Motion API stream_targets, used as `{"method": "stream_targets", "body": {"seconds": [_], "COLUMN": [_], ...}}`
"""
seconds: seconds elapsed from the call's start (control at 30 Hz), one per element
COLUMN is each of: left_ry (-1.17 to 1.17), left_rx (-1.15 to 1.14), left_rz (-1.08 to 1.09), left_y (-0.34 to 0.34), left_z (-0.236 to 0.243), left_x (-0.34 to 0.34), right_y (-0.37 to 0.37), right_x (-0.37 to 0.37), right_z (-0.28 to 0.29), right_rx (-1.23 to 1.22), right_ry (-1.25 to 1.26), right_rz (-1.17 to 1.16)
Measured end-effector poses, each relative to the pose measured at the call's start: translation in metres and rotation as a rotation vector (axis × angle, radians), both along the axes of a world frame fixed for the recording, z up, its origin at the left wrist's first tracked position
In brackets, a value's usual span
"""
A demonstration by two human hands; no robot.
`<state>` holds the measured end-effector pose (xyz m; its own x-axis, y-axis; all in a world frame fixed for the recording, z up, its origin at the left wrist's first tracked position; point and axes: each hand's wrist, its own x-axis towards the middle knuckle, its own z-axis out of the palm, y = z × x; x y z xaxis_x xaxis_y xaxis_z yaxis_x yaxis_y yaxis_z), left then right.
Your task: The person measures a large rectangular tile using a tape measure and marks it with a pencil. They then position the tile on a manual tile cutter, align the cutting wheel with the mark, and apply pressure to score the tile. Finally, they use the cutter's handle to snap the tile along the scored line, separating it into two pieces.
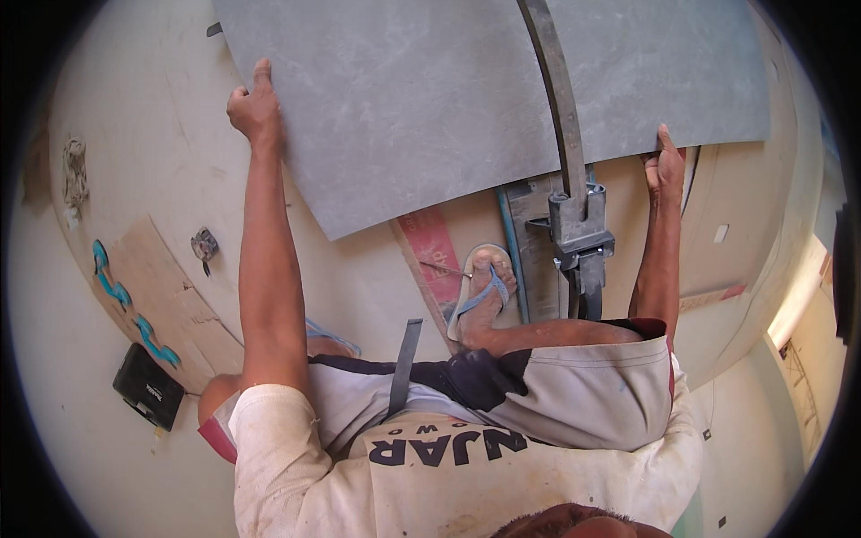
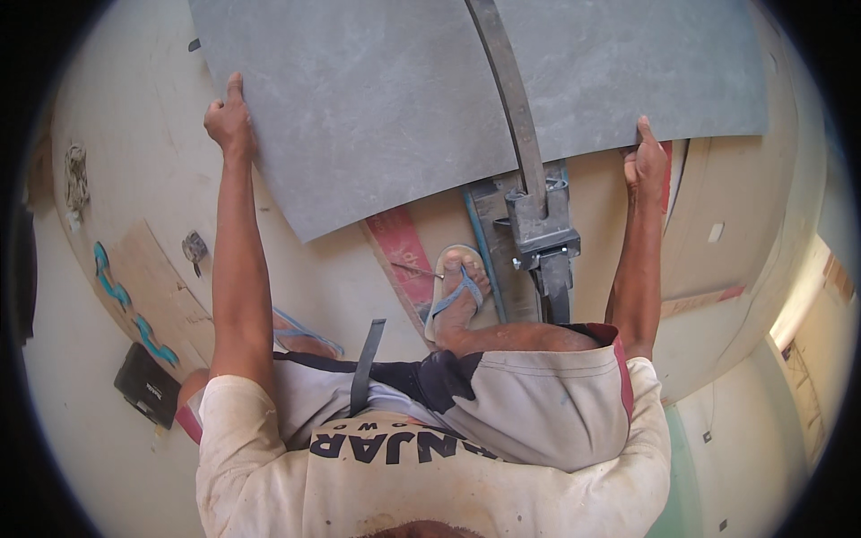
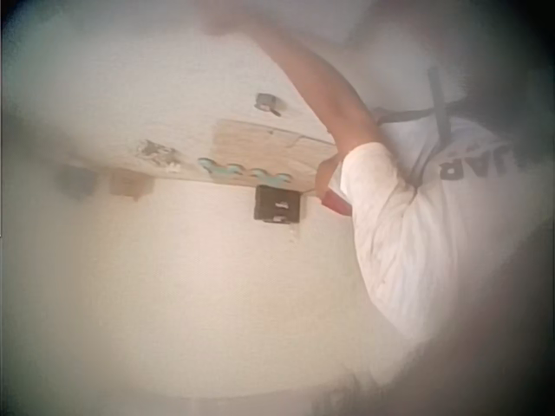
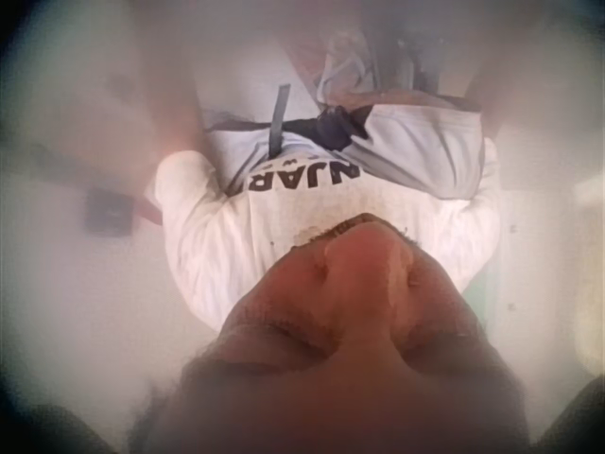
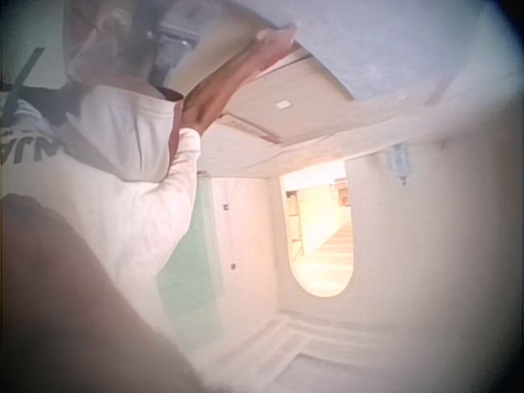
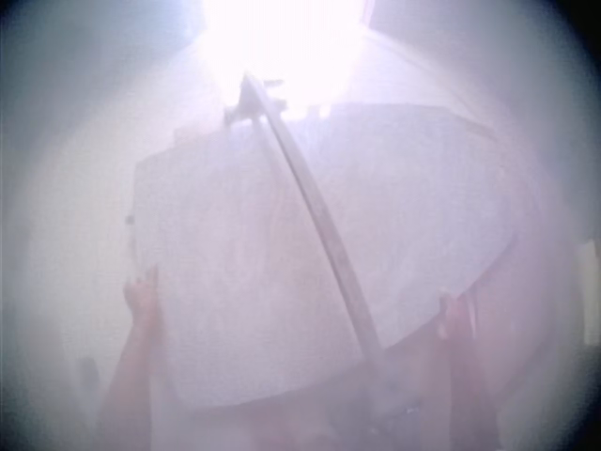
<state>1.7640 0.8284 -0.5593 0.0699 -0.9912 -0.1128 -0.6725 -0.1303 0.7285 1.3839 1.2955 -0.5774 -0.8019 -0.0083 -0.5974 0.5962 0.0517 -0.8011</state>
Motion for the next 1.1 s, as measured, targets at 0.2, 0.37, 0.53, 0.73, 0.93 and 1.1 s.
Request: {"method": "stream_targets", "body": {"seconds": [0.2, 0.37, 0.53, 0.73, 0.93, 1.1], "left_ry": [0.026, 0.021, 0.007, -0.159, -0.109, -0.174], "left_rx": [-0.020, 0.005, -0.016, -0.069, -0.016, -0.002], "left_rz": [-0.017, -0.019, -0.031, -0.019, 0.015, 0.041], "left_y": [-0.004, -0.006, -0.011, -0.007, -0.006, -0.005], "left_z": [-0.004, -0.001, -0.005, 0.002, -0.001, 0.002], "left_x": [0.004, 0.004, 0.006, 0.001, 0.001, -0.005], "right_y": [-0.004, -0.013, -0.006, -0.012, -0.015, -0.015], "right_x": [0.002, 0.008, 0.001, 0.009, 0.014, 0.015], "right_z": [0.008, 0.019, 0.012, 0.023, 0.027, 0.027], "right_rx": [-0.018, -0.034, 0.011, -0.001, -0.030, -0.031], "right_ry": [-0.050, -0.058, -0.035, -0.013, -0.014, -0.013], "right_rz": [0.022, 0.010, 0.051, 0.107, 0.067, 0.066]}}
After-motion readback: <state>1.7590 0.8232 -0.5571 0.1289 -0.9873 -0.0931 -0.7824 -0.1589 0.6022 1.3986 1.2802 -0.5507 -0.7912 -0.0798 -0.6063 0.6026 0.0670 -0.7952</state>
